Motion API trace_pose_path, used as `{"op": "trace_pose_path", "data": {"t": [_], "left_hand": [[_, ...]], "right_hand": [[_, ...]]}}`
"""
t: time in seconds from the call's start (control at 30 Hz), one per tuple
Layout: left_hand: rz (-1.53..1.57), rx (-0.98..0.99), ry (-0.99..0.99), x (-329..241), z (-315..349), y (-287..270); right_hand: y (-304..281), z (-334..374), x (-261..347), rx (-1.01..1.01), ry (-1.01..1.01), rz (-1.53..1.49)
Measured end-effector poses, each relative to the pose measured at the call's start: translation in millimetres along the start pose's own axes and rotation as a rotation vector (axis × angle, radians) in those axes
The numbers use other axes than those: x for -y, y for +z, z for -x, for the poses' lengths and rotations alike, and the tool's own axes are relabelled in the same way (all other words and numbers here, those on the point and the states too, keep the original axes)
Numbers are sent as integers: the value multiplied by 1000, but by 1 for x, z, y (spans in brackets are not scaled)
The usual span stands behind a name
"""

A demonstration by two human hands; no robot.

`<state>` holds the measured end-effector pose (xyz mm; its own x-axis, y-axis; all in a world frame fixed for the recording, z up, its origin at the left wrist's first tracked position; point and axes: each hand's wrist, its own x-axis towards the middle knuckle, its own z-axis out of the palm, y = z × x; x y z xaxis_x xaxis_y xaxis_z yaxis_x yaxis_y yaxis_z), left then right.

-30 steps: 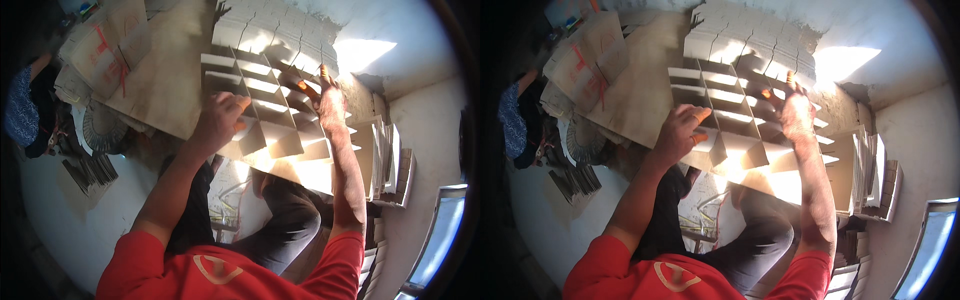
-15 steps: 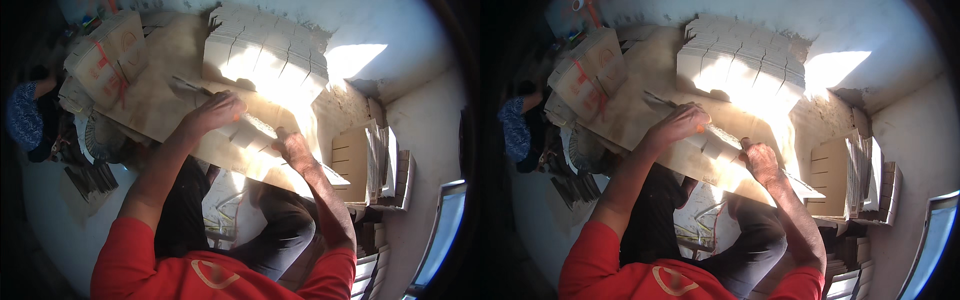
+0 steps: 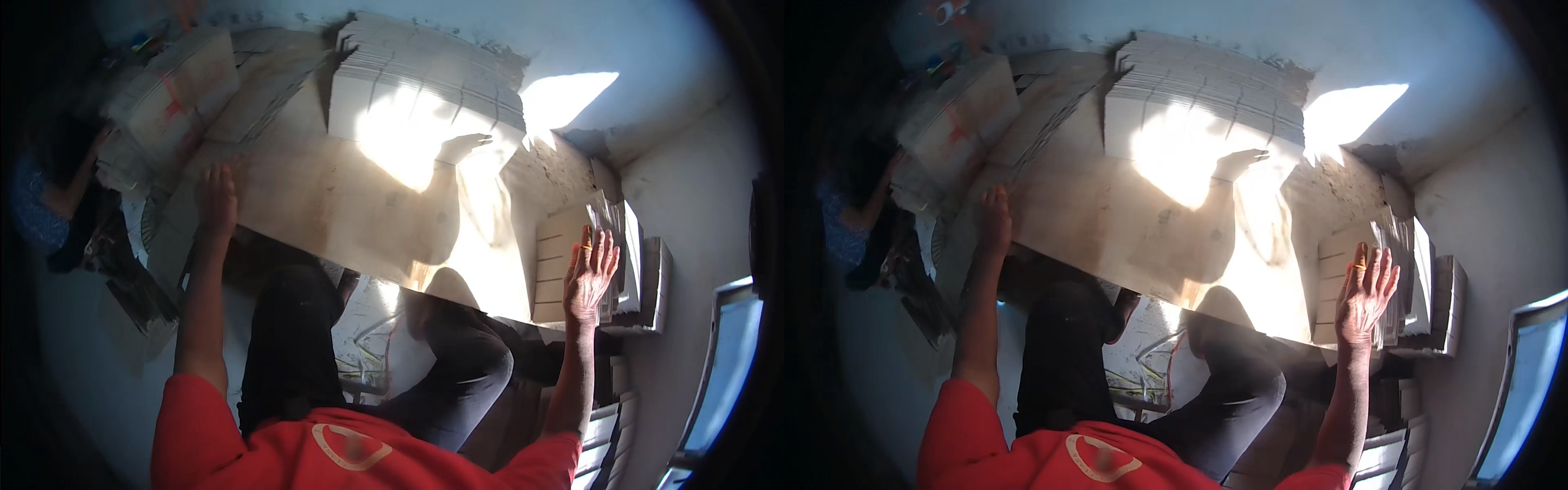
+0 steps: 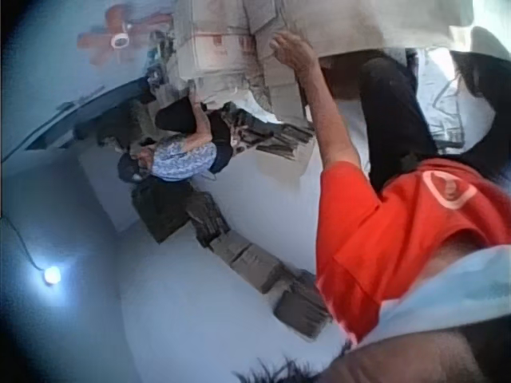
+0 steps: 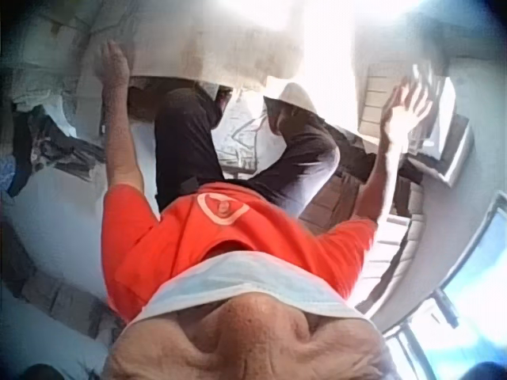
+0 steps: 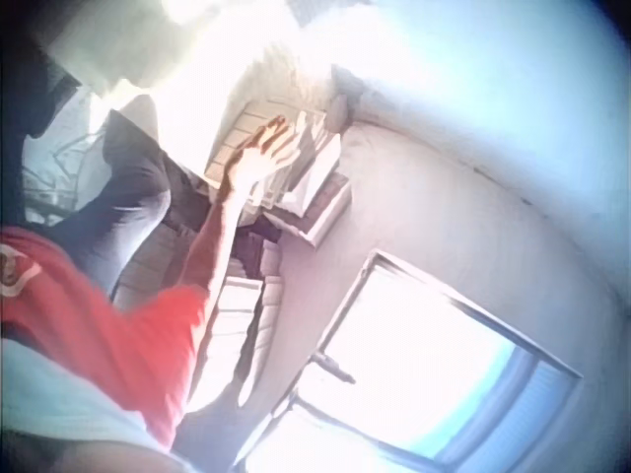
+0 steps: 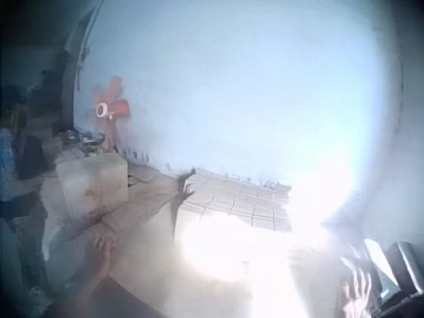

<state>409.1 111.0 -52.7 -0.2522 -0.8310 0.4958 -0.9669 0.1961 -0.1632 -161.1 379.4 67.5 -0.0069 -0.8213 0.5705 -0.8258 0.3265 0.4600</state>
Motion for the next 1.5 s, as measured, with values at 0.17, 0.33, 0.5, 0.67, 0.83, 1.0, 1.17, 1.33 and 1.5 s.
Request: {"op": "trace_pose_path", "data": {"t": [0.17,0.33,0.5,0.67,0.83,1.0,1.17,1.33,1.5], "left_hand": [[-31,653,-106,-33,3,18],[99,413,-87,-45,3,-9],[220,316,113,-62,-5,-20],[310,318,144,-93,-19,-35],[443,253,310,-123,-36,-15],[656,324,301,-159,-56,-23],[693,43,494,-218,-117,-6],[646,-123,673,-320,-178,-13],[445,-129,605,-357,-213,15]], "right_hand": [[20,65,-77,164,160,179],[30,74,-70,470,506,153],[42,87,-73,468,520,19],[44,84,-71,500,484,-22],[50,85,-85,425,615,-199],[16,49,-67,266,635,-190],[-17,-12,-22,-133,754,-580],[7,-52,31,-343,647,-869],[29,-71,84,-186,675,-838]]}}
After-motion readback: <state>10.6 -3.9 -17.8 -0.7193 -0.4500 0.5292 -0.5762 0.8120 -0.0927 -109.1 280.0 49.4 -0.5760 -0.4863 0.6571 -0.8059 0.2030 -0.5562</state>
